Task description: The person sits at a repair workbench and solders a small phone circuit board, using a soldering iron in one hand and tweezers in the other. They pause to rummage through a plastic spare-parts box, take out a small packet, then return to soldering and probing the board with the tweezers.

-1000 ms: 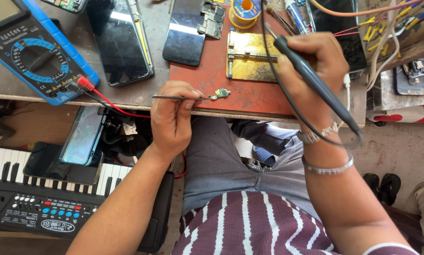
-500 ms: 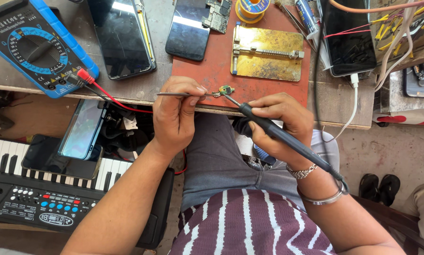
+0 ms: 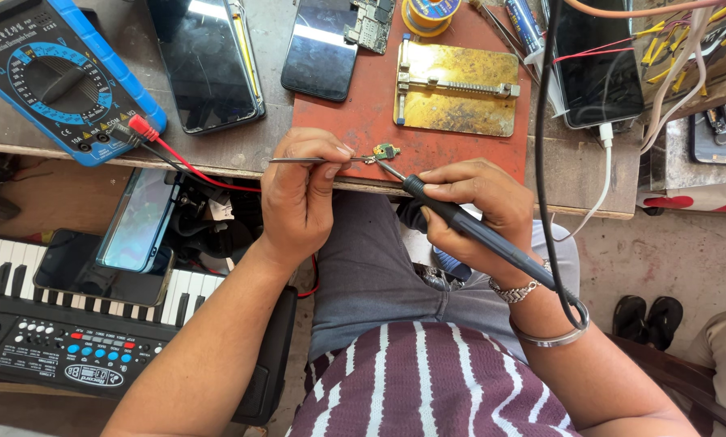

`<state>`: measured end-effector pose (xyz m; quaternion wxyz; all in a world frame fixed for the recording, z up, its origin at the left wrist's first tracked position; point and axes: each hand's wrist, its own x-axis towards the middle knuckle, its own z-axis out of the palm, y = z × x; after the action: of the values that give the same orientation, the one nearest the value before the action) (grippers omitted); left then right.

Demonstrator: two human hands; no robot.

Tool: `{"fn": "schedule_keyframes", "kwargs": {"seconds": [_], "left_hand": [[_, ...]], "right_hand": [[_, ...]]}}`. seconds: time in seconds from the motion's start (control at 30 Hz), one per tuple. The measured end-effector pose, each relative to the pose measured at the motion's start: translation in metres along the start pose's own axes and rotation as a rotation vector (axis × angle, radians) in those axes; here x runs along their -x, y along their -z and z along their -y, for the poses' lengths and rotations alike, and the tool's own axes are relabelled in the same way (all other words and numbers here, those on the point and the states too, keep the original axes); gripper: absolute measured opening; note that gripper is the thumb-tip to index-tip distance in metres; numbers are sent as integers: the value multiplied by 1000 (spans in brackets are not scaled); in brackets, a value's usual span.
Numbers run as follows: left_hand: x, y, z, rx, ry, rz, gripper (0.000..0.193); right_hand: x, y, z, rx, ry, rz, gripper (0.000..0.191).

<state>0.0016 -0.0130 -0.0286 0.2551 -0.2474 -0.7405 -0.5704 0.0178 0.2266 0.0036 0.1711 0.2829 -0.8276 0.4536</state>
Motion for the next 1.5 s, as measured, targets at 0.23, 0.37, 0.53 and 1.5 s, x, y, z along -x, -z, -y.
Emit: {"fn": "schedule_keyframes", "kwargs": {"seconds": [0.23,0.37,0.53,1.5], "left_hand": [[0,0,1,16,7,6,7],[0,0,0,16,8,6,8],[0,0,0,21,8,14,8],[-1,1,0,16,0,24,9]], "right_hand": [[-2,1,1,1,12,20,27],[-1,1,0,-2,-6,18,27],[1,0,-2,-39,-18,13,26],[3,0,-4,-75,-36,13,26]]}}
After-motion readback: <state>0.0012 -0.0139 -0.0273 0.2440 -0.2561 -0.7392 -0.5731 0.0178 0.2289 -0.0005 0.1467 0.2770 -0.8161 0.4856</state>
